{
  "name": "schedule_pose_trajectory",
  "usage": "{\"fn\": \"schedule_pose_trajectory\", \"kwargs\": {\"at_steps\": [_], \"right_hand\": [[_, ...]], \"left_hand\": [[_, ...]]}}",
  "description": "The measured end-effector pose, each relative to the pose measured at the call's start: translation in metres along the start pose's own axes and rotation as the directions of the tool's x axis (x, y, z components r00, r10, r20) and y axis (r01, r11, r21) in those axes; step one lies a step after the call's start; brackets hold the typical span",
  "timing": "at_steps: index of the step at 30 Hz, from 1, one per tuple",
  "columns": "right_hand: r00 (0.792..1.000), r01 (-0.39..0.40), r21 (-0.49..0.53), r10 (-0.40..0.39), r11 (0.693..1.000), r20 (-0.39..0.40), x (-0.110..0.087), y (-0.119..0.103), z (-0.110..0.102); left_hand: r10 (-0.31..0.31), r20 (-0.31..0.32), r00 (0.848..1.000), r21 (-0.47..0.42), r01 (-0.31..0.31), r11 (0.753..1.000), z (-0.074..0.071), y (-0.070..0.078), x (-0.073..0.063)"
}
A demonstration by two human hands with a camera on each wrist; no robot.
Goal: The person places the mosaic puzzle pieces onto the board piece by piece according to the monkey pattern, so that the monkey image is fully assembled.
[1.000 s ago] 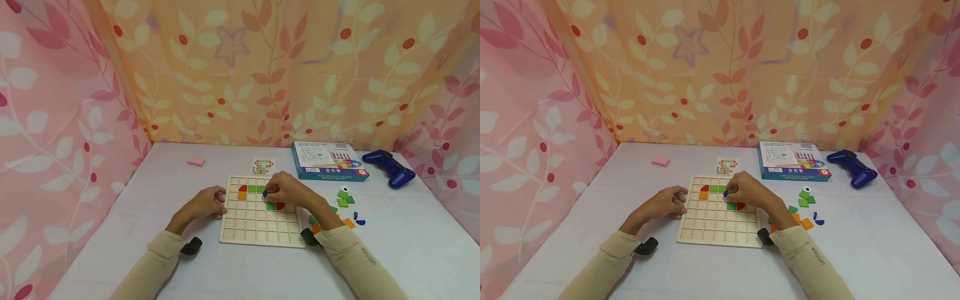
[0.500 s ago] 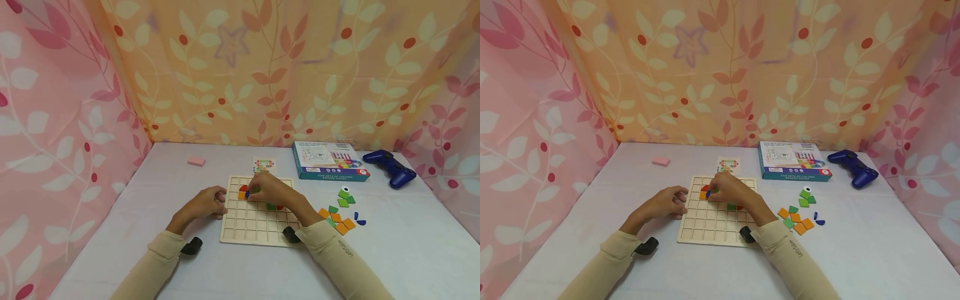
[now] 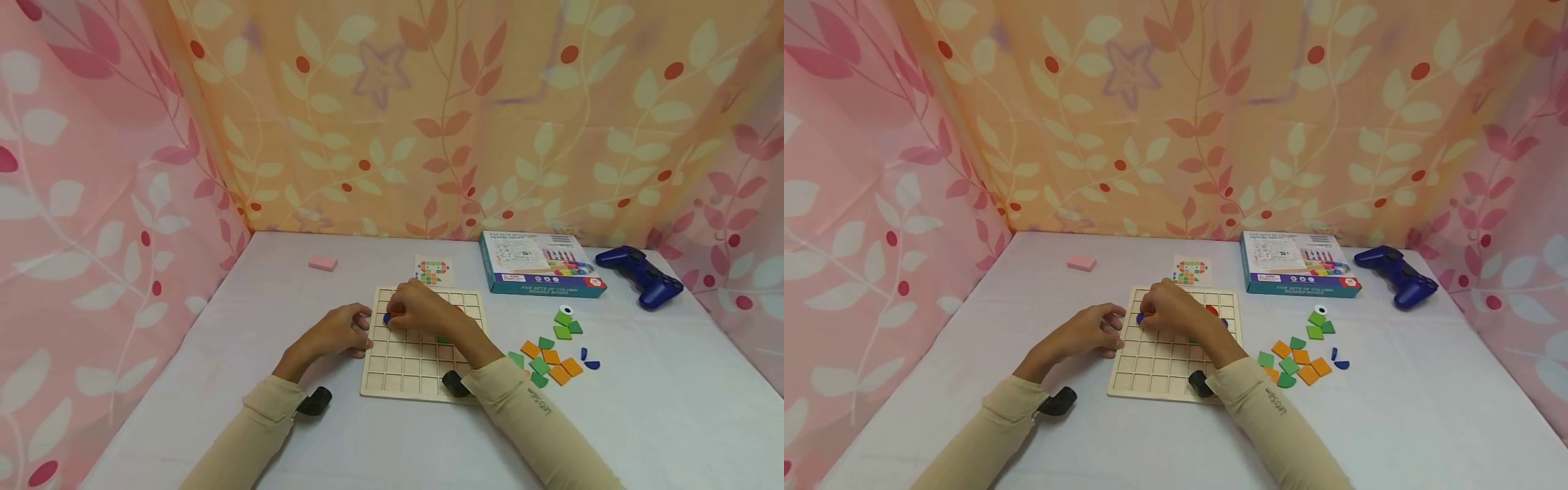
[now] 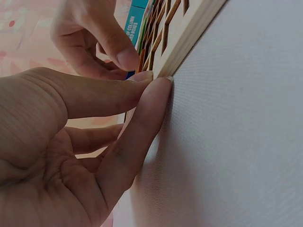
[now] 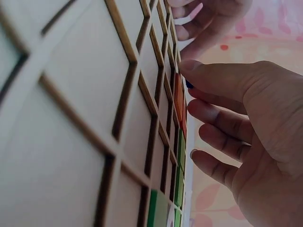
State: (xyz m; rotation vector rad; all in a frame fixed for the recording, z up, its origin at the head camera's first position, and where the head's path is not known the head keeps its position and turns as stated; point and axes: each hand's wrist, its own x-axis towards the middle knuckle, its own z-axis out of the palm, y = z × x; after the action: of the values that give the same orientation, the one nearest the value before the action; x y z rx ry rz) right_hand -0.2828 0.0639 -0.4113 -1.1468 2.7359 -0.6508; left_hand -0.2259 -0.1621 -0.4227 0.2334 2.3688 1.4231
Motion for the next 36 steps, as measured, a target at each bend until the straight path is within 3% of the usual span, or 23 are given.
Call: {"fn": "schedule_pose_trajectory", "kwargs": {"at_steps": [10, 20, 36], "right_hand": [[1.000, -0.026, 0.001, 0.026, 1.000, 0.002, 0.0052, -0.0051, 0.0038], [0.999, 0.039, -0.014, -0.039, 0.999, -0.003, 0.0071, -0.0087, 0.0037], [1.000, 0.007, -0.015, -0.007, 1.000, 0.008, 0.0047, -0.0077, 0.0041]], "left_hand": [[-0.022, -0.012, 1.000, 0.028, 0.022, 0.999, 0.0004, 0.0006, 0.0009], [-0.012, -0.004, 1.000, 0.004, 0.012, 1.000, 0.0008, -0.0001, 0.0000], [-0.020, -0.015, 1.000, 0.012, 0.020, 1.000, 0.0020, 0.0005, 0.0011]]}}
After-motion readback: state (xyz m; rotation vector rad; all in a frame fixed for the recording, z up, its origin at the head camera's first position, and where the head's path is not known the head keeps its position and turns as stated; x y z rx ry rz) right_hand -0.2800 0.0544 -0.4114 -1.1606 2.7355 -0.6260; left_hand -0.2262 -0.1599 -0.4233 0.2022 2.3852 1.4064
